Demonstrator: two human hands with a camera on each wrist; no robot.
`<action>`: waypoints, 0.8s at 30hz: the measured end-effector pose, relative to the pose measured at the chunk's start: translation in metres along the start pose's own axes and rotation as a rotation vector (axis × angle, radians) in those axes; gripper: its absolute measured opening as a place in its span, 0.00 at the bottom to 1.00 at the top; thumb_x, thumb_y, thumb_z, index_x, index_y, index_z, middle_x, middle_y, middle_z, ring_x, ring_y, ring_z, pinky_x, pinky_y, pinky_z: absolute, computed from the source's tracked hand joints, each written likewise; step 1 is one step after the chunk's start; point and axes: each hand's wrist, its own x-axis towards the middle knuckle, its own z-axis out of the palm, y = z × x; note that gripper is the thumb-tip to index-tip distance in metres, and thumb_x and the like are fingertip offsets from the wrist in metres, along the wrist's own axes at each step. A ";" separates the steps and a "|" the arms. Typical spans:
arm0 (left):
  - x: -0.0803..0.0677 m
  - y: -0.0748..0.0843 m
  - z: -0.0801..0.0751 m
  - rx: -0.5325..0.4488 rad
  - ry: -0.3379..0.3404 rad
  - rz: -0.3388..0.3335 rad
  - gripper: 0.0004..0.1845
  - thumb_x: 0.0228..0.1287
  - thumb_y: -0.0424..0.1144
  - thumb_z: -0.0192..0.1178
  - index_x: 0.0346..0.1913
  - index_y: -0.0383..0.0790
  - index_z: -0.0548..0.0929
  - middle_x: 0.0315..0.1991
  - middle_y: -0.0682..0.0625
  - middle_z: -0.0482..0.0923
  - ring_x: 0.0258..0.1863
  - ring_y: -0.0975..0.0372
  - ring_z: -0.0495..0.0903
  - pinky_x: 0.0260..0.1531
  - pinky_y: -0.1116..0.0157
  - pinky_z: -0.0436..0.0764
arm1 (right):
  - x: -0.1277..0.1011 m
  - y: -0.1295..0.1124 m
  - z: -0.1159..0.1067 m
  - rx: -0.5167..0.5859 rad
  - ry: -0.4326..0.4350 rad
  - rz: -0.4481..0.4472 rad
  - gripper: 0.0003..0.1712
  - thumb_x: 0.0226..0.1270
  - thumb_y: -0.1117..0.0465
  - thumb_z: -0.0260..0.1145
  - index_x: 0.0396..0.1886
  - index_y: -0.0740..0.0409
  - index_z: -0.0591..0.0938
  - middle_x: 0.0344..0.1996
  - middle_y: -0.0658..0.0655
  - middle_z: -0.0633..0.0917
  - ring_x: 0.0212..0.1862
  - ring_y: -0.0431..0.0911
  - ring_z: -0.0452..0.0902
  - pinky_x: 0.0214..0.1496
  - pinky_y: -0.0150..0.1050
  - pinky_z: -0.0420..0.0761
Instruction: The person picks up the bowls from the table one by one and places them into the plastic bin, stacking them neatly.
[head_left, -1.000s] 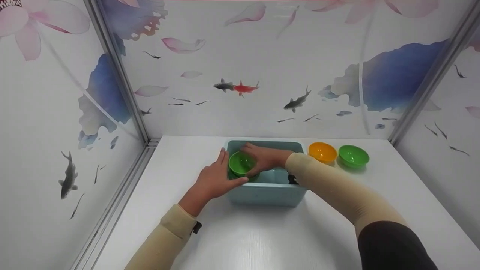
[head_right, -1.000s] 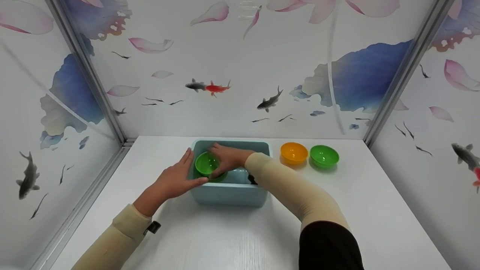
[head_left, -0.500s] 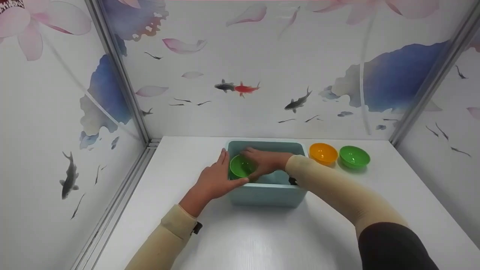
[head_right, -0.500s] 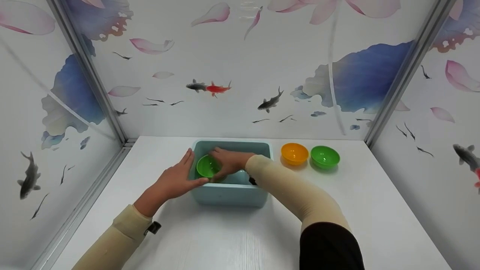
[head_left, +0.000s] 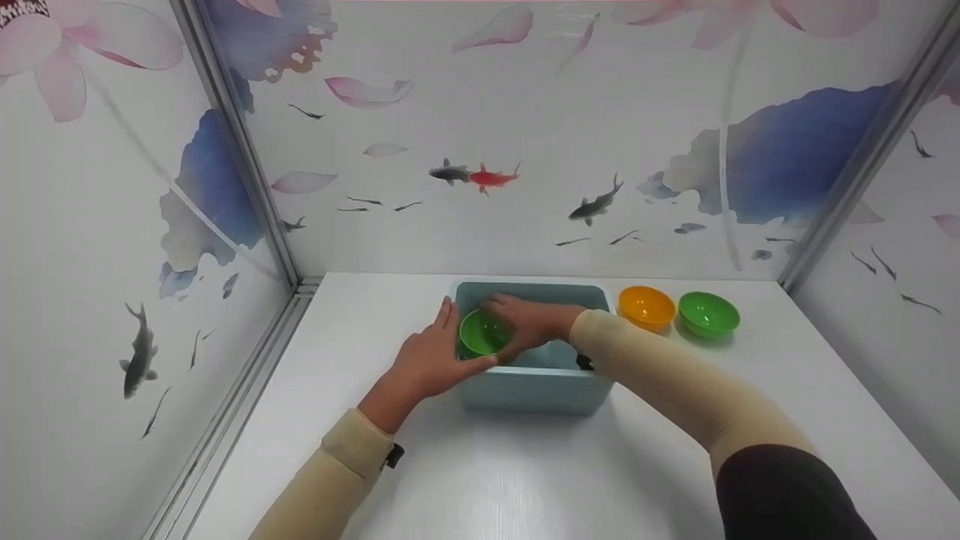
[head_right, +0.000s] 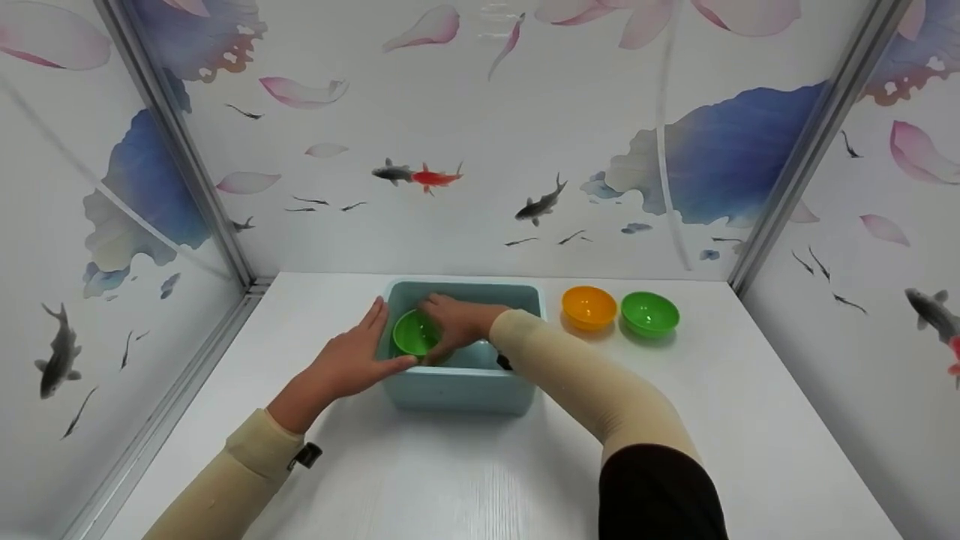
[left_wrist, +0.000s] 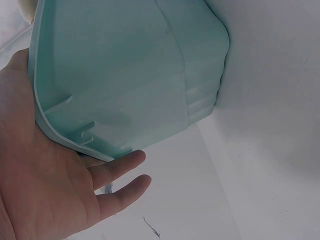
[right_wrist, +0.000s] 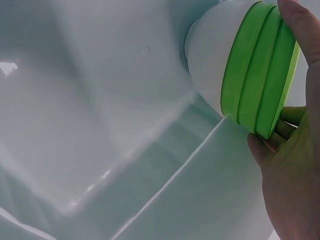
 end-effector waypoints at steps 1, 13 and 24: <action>0.000 0.000 0.000 0.001 -0.001 0.000 0.70 0.66 0.86 0.52 0.90 0.33 0.47 0.91 0.39 0.44 0.77 0.41 0.74 0.72 0.39 0.75 | -0.001 -0.001 -0.001 -0.003 0.000 -0.002 0.67 0.63 0.33 0.82 0.90 0.54 0.58 0.80 0.57 0.66 0.79 0.52 0.64 0.80 0.56 0.70; 0.003 0.003 0.001 0.005 -0.008 -0.012 0.66 0.70 0.80 0.57 0.90 0.34 0.48 0.91 0.40 0.44 0.77 0.41 0.74 0.72 0.38 0.75 | -0.015 0.004 -0.027 0.062 0.035 -0.034 0.66 0.63 0.35 0.83 0.89 0.58 0.61 0.83 0.63 0.64 0.83 0.57 0.62 0.83 0.59 0.65; 0.004 0.002 0.002 0.006 -0.010 -0.035 0.67 0.69 0.80 0.59 0.90 0.33 0.47 0.91 0.39 0.44 0.76 0.39 0.74 0.71 0.36 0.74 | -0.055 0.009 -0.066 0.130 0.171 -0.060 0.44 0.74 0.41 0.77 0.78 0.63 0.77 0.67 0.66 0.81 0.71 0.58 0.78 0.75 0.58 0.75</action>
